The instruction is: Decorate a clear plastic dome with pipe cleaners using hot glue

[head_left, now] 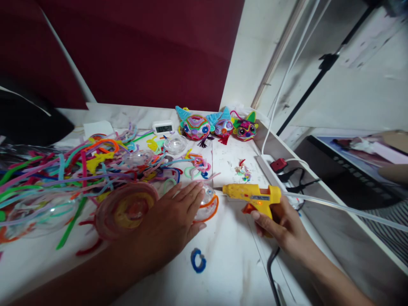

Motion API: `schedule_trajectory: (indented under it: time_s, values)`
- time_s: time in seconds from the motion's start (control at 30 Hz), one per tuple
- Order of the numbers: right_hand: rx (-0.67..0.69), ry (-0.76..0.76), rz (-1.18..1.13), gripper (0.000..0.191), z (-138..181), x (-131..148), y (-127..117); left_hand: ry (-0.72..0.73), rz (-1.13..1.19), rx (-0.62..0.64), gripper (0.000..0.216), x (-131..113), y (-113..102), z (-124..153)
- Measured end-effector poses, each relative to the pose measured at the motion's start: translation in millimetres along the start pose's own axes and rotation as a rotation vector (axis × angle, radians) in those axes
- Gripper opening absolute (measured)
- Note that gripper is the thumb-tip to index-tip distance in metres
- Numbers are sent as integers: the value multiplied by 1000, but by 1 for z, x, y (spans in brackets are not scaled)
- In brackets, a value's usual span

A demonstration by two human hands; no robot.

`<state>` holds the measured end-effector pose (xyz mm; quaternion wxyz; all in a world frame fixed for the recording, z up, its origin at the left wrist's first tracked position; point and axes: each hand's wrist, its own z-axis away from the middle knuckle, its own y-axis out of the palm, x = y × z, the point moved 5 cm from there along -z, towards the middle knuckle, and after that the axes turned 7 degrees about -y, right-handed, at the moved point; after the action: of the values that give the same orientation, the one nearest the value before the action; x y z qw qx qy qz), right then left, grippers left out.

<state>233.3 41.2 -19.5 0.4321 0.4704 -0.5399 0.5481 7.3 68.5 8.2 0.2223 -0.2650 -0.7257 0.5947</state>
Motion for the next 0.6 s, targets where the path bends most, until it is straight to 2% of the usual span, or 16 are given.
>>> schedule_trajectory:
  time_s: [0.27, 0.37, 0.5, 0.6]
  values:
    - [-21, -31, -33, 39, 1, 4, 1, -1, 27, 3, 50, 0, -3, 0]
    - [-23, -37, -38, 35, -1, 7, -1, -59, 78, -36, 49, 16, -19, -5]
    - [-10, -50, -31, 36, -5, 10, -5, -149, 182, -218, 44, 43, -46, -9]
    - [32, -64, -53, 32, -7, 9, -8, -133, 234, -210, 43, 50, -49, -6]
